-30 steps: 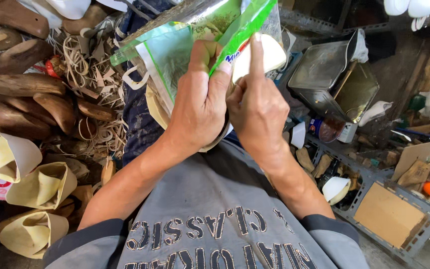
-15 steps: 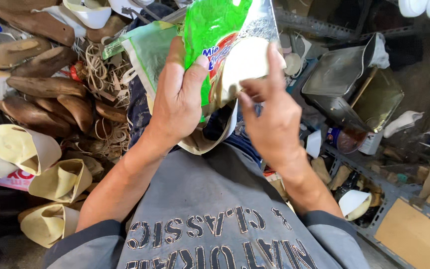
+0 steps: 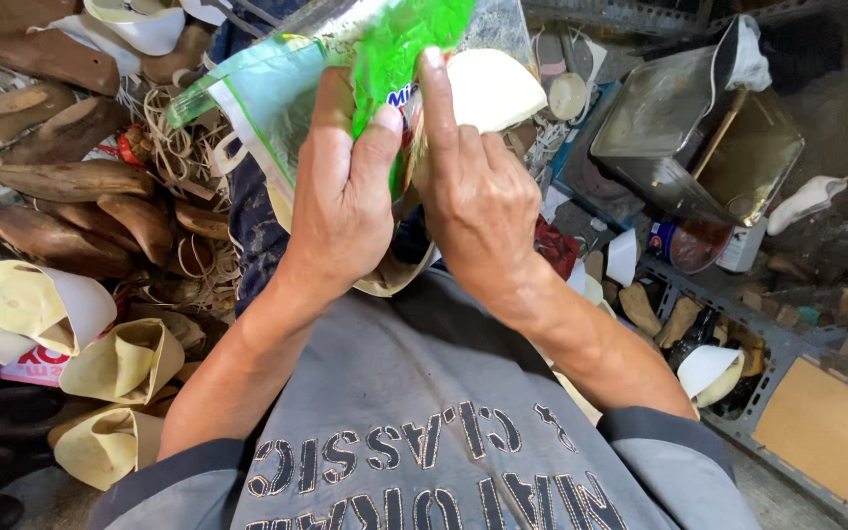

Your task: The person uses a hammer to tap the sole of a white shoe held on their lap. They then pick up a shoe last, insert a piece of paper into it, and place the last inside the shoe.

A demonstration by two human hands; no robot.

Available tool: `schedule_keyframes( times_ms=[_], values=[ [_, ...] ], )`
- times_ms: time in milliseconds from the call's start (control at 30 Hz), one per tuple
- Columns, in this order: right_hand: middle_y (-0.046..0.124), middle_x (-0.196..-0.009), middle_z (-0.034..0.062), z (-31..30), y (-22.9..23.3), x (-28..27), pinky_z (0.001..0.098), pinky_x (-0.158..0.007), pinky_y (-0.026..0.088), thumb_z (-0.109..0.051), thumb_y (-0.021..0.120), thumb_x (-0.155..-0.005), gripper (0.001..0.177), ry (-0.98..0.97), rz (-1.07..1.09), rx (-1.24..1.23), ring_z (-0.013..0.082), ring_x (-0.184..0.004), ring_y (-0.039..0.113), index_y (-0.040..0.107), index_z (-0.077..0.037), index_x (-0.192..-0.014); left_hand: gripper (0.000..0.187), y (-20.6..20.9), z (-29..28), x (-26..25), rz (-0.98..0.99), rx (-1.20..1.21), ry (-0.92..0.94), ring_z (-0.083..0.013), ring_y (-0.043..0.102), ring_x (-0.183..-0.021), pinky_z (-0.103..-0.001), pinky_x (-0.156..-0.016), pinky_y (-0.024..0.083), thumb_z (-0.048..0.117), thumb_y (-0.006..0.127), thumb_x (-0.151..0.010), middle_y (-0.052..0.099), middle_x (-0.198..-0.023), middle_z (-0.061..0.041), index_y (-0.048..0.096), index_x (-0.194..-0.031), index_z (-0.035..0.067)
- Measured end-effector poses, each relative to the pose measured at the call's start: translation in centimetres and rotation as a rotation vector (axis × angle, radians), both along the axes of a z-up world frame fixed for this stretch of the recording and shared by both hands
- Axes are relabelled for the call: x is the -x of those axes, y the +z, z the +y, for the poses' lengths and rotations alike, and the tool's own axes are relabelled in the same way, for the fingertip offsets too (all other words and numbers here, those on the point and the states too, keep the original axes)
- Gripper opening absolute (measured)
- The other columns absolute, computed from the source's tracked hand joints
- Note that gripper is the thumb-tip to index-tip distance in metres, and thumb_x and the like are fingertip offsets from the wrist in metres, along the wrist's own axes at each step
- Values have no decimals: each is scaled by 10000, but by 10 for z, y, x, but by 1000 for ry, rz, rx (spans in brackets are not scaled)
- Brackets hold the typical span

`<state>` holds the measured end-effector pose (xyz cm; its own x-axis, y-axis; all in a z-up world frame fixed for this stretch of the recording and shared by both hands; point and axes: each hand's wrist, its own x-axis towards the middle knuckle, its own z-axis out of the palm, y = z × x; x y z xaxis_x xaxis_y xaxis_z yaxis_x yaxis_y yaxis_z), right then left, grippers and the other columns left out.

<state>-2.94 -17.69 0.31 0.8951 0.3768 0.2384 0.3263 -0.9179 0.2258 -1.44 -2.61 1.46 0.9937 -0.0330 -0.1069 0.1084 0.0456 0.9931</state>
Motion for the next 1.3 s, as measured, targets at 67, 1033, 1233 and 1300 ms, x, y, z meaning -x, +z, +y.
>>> schedule_keyframes(
  times_ms=[67,1033,1233,1300],
  values=[
    [533,-780,-55,-9,0,-8,384,-572,479,-113,572,-1164,460,10,-1,-37,153,-663,566,414,-123,-1596,372,-4,2,-1,34,-65,25,-221,458,-776,-371,-728,422,267,426,-1077,522,-896,-87,398,-1327,-7],
    [733,-1091,202,-186,57,-8,437,-859,509,84,639,-1070,124,-42,261,-301,329,-930,664,732,73,-1152,220,26,15,-8,-256,-214,-409,-232,592,-967,-358,-879,489,238,641,-915,584,-1063,-92,532,-1034,88],
    [579,-1016,97,-115,-40,35,344,-702,548,-193,625,-964,173,24,946,-507,220,-867,574,679,-55,-1055,197,26,24,-54,-487,-461,-382,-243,685,-871,-343,-681,583,88,522,-1112,677,-1148,-178,568,-1282,0],
    [565,-957,87,-106,-43,35,359,-754,495,-285,635,-908,304,6,1004,-615,236,-891,578,686,-67,-1113,338,6,8,-66,-633,-644,-514,-316,579,-1131,-446,-929,495,157,591,-1053,595,-1326,-198,543,-1368,41]
  ],
)
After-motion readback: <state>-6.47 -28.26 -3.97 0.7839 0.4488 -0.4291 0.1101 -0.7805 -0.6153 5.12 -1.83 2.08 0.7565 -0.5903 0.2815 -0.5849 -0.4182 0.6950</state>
